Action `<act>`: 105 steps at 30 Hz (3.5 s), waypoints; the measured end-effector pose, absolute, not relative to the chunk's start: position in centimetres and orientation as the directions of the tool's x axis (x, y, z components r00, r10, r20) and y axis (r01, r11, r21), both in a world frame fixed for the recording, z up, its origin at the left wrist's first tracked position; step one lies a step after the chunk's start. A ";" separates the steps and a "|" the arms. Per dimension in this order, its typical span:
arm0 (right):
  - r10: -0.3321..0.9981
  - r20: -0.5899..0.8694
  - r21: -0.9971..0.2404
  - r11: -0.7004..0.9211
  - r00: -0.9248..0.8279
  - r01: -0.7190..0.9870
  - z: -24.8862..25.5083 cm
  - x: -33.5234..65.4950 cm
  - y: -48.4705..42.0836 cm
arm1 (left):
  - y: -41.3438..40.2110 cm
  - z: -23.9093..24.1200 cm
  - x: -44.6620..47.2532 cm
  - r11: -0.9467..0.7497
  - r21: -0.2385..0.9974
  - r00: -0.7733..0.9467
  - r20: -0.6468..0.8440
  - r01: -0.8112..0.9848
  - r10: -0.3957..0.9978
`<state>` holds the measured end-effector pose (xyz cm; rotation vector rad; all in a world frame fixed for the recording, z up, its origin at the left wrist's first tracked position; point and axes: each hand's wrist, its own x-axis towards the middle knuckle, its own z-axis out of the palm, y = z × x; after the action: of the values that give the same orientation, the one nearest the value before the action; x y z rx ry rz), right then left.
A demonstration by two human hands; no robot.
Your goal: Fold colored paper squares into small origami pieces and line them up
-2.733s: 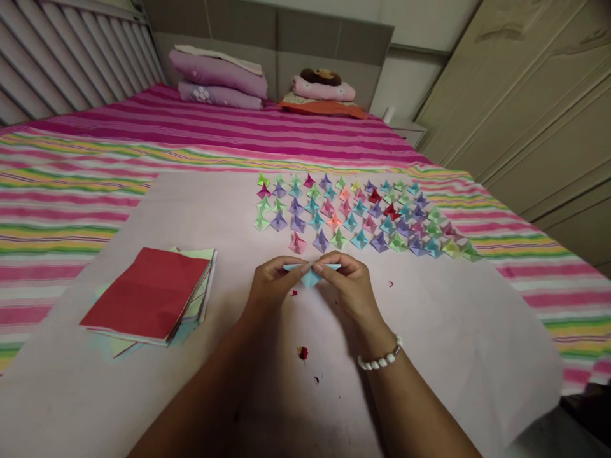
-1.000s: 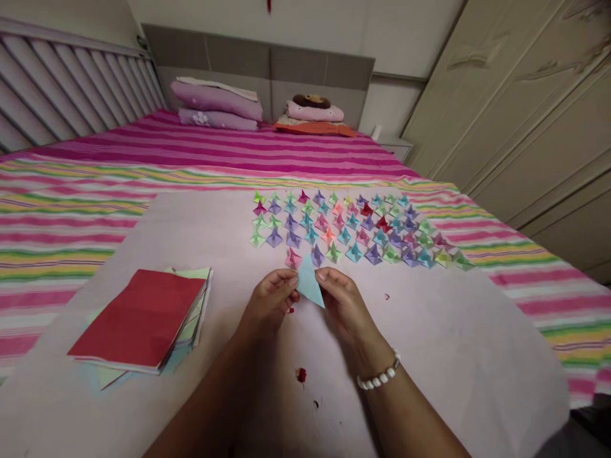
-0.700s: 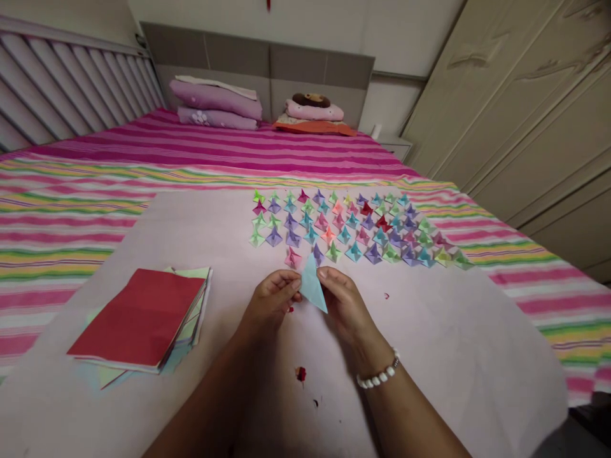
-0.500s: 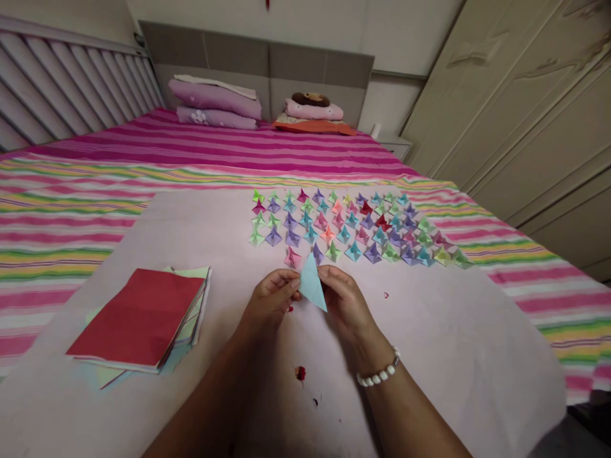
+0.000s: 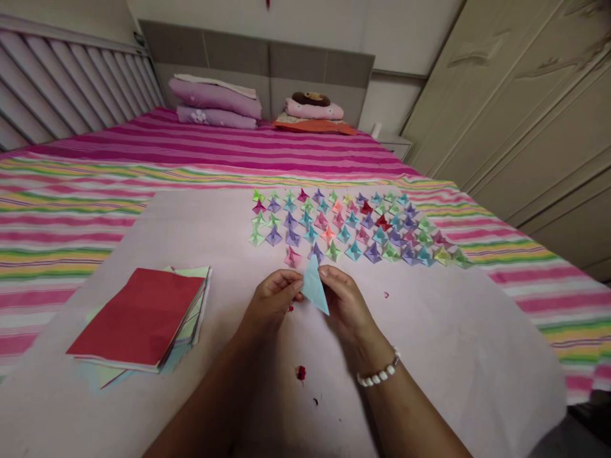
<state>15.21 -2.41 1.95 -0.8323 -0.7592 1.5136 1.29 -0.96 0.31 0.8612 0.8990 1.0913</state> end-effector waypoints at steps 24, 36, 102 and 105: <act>0.950 0.265 -0.963 0.252 0.167 0.093 1.2 14.8 -2.7 | -1.9 0.7 1.7 -0.250 0.967 0.049 0.252 -0.038 0.967; 0.914 0.335 -0.940 0.306 0.227 0.154 1.0 14.4 -2.7 | -2.5 0.1 1.9 -0.293 0.922 -0.014 0.307 0.254 0.952; 0.979 -0.059 -0.993 -0.078 -0.194 -0.094 1.6 14.8 -2.8 | -1.6 0.8 1.0 0.127 0.959 0.059 -0.115 -0.252 0.992; 0.971 -0.056 -0.997 -0.067 -0.232 -0.042 1.6 14.9 -2.9 | -1.9 1.4 1.0 0.150 0.958 0.003 -0.154 -0.245 0.988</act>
<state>14.86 -2.89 1.60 -1.0990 -1.3101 1.4489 1.02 -1.91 1.35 0.9092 1.1072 1.2143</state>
